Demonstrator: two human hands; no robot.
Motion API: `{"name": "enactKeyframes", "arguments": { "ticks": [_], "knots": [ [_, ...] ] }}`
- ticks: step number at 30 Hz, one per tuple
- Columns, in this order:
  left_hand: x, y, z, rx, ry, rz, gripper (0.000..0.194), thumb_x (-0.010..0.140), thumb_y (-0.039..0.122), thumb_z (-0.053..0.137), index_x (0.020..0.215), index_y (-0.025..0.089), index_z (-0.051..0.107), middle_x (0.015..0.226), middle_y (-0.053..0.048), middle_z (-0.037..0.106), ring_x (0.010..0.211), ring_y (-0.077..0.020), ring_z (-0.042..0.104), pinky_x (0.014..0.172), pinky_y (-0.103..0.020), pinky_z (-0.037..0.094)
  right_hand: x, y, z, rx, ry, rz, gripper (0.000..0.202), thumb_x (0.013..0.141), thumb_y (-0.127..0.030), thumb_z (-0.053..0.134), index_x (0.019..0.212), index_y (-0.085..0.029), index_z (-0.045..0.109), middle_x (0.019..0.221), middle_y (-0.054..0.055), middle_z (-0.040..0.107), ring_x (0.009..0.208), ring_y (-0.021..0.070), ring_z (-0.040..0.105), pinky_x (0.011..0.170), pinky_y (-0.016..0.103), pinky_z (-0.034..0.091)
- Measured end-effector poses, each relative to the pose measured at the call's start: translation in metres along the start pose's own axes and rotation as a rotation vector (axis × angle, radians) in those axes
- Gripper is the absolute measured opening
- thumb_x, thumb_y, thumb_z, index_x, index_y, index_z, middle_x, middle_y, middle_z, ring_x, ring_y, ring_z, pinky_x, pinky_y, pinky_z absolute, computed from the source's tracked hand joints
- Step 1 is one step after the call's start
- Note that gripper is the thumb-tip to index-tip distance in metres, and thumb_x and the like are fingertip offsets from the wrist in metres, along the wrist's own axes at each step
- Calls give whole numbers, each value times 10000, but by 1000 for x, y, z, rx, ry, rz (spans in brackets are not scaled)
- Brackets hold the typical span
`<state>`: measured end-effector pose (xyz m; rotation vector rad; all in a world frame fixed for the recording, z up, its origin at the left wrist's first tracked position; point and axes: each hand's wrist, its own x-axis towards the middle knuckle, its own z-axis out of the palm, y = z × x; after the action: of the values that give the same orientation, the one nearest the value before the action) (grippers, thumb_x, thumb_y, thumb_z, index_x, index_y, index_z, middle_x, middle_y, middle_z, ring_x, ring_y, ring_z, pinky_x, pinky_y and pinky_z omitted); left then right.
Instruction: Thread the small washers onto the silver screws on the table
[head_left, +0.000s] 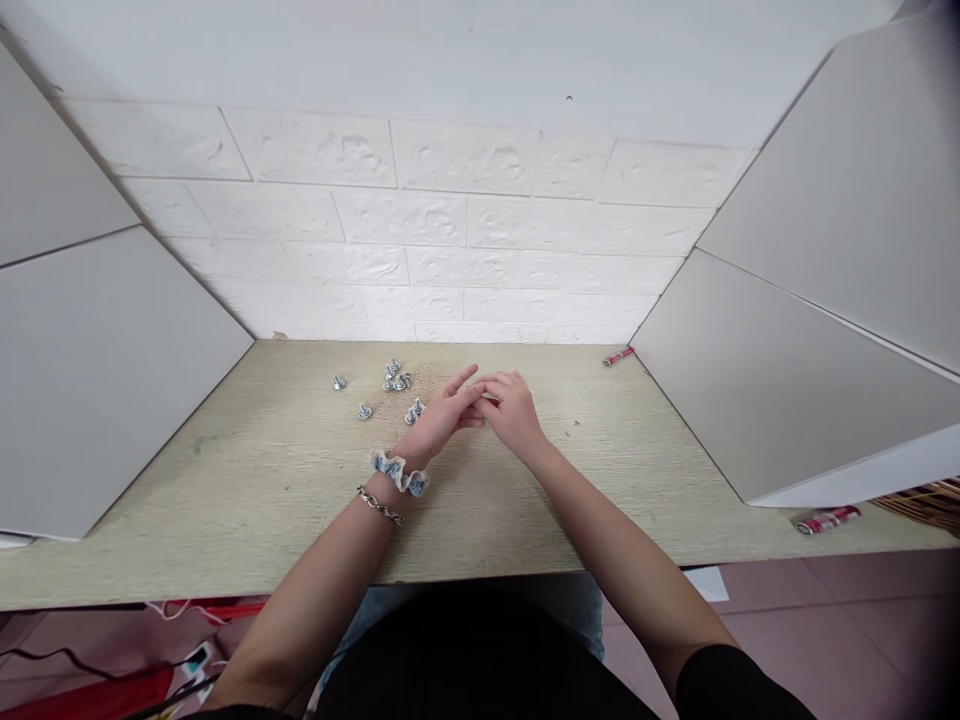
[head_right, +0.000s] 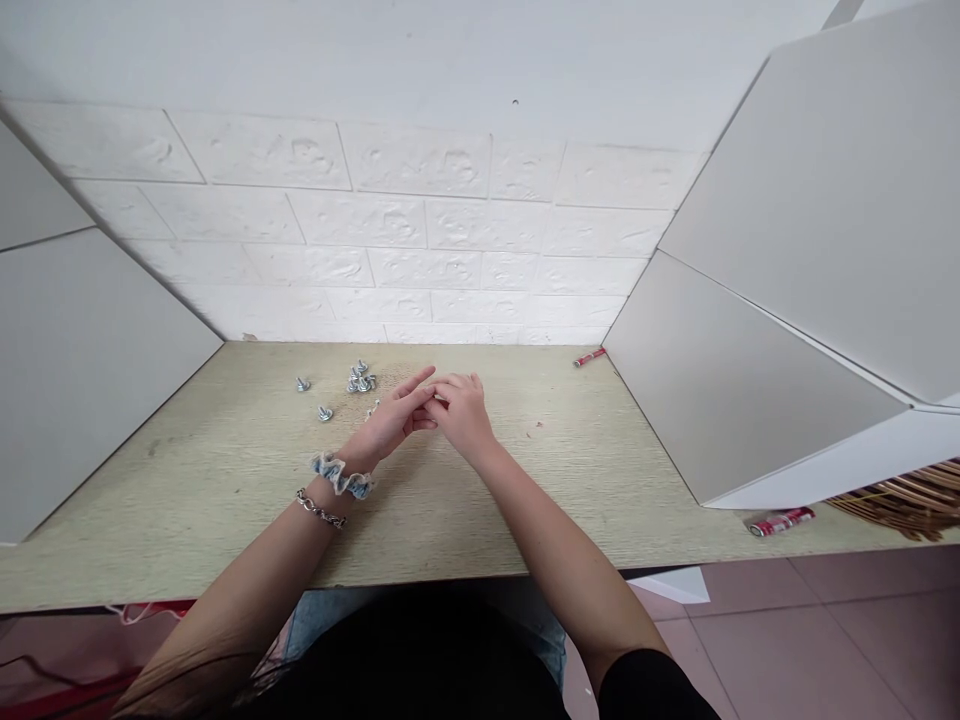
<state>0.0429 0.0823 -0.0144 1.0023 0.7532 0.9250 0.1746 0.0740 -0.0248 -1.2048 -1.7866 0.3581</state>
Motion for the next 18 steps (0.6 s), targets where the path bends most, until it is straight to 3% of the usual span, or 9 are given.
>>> {"name": "enactKeyframes", "arguments": {
  "ticks": [3, 10, 13, 15, 18],
  "knots": [
    [0, -2, 3, 5, 14, 56, 648, 747, 290, 671, 1323, 201, 388, 744, -18, 622, 690, -105, 597, 692, -237, 520, -2, 2, 2, -67, 45, -27, 164, 816, -259, 508, 740, -241, 653, 820, 11, 606, 826, 177, 527, 1048, 459, 158],
    [2, -5, 6, 72, 58, 112, 709, 724, 286, 696, 1339, 190, 356, 831, -53, 656, 771, -152, 616, 675, -237, 497, 3, 15, 1, -75, 128, -58, 199, 833, -309, 495, 858, -238, 679, 804, 41, 589, 809, 197, 511, 857, 365, 366],
    [2, -5, 8, 242, 134, 153, 594, 768, 320, 645, 1298, 180, 416, 867, -86, 661, 785, -179, 630, 607, -208, 466, 14, 41, -8, -97, 198, 67, 208, 830, -314, 496, 849, -193, 664, 832, 54, 599, 815, 190, 518, 775, 318, 396],
    [0, -4, 9, 321, 180, 188, 448, 820, 321, 568, 1232, 164, 485, 851, -92, 660, 717, -167, 635, 577, -204, 452, 19, 62, -17, -182, 142, 252, 189, 815, -276, 501, 762, -172, 650, 775, 43, 596, 756, 174, 513, 722, 298, 389],
    [-2, -1, 11, 397, 223, 239, 304, 861, 295, 480, 1104, 134, 568, 789, -85, 654, 606, -139, 617, 548, -205, 442, 20, 85, -28, -217, 83, 345, 209, 782, -254, 536, 614, -156, 612, 584, 19, 543, 597, 162, 468, 618, 295, 357]
  ]
}}
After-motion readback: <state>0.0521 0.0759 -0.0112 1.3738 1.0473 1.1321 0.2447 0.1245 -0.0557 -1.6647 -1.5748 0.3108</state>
